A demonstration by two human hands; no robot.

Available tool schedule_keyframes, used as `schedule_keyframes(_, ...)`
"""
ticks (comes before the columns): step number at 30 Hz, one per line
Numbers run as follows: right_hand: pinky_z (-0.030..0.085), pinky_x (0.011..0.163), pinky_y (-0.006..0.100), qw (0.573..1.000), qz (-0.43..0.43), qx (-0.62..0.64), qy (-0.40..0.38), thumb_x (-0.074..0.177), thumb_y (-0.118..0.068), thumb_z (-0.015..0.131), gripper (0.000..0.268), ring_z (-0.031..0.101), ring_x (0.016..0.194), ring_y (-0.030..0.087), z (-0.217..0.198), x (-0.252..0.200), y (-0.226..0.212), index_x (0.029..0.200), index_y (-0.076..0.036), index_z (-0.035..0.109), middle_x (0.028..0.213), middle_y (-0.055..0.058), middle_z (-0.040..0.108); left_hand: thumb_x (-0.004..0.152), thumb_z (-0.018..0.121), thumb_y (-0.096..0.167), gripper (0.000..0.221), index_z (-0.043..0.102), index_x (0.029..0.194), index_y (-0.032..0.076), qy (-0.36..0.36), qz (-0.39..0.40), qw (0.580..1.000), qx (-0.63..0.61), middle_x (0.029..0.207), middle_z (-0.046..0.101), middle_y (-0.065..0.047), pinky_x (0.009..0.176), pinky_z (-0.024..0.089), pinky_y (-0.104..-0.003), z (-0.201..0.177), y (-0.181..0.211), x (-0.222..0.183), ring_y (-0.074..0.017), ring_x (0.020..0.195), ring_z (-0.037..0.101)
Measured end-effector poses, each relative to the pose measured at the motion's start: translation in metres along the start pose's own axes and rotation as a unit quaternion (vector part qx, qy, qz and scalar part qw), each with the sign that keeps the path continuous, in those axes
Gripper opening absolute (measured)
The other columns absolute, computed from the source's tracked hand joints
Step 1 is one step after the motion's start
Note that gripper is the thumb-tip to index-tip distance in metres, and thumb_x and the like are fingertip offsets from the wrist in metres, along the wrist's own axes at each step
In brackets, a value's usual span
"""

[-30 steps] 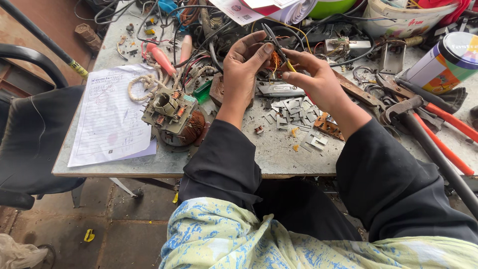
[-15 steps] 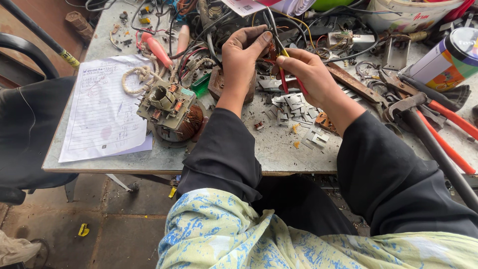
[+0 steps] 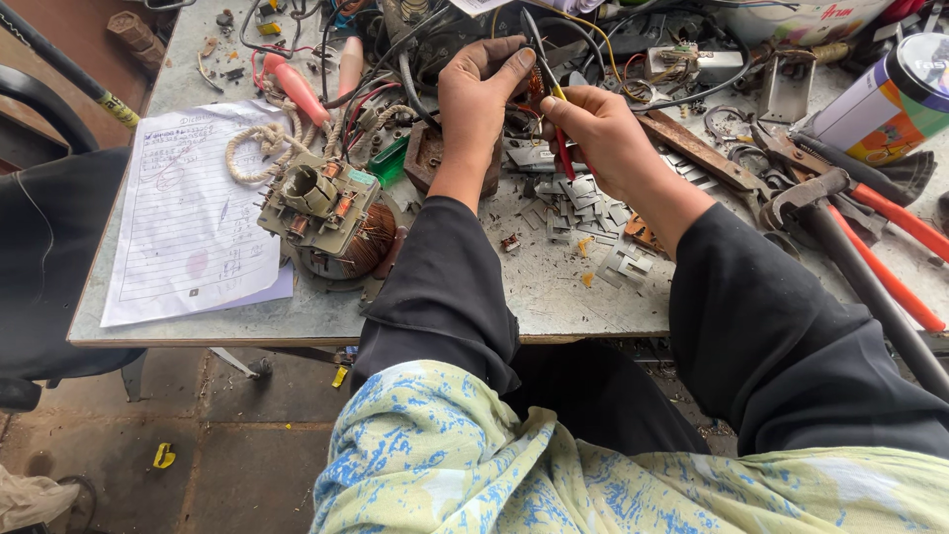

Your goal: The person strips insulation from wires and manipulates small electronic components on a circuit board using pliers and their hands at a workbench.

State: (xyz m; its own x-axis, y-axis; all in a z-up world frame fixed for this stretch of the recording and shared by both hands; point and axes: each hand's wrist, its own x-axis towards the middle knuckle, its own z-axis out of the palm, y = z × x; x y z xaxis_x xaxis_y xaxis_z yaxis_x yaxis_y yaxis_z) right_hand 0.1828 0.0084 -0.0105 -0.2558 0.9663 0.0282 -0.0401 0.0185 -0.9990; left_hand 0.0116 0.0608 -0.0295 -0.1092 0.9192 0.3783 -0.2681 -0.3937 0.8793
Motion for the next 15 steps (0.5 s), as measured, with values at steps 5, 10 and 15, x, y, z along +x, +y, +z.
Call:
schedule_keyframes(5,0.052,0.065,0.024,1.0,0.021,0.013,-0.007,0.104,-0.027,0.064,0.026,0.062,0.073,0.007,0.008,-0.005,-0.015,0.113,-0.002,0.067,0.085,0.001,0.068,0.092,0.078,0.012,0.018,0.077,0.105,0.0,-0.009,0.002,1.0,0.011,0.095,0.08,-0.008,0.076,0.065,-0.026,0.0,-0.002,0.0,-0.0121,0.082,0.076)
schedule_keyframes(10,0.062,0.07,0.027,0.991,0.094,0.093,-0.015,0.098,-0.029,0.059,0.027,0.073,0.079,0.01,0.01,-0.015,-0.035,0.107,-0.005,0.064,0.087,0.002,0.074,0.093,0.078,0.013,0.018,0.077,0.106,0.0,-0.023,-0.026,0.999,0.009,0.092,0.08,-0.008,0.075,0.062,-0.026,0.001,0.003,-0.004,-0.0115,0.079,0.075)
schedule_keyframes(15,0.051,0.065,0.023,1.0,0.017,0.016,-0.013,0.104,-0.026,0.066,0.027,0.062,0.074,0.007,-0.002,-0.001,-0.008,0.114,-0.001,0.068,0.087,0.002,0.069,0.093,0.078,0.011,0.018,0.076,0.107,0.0,-0.019,-0.001,1.0,-0.016,0.096,0.08,-0.008,0.077,0.064,-0.026,-0.001,0.0,-0.001,-0.0119,0.083,0.076)
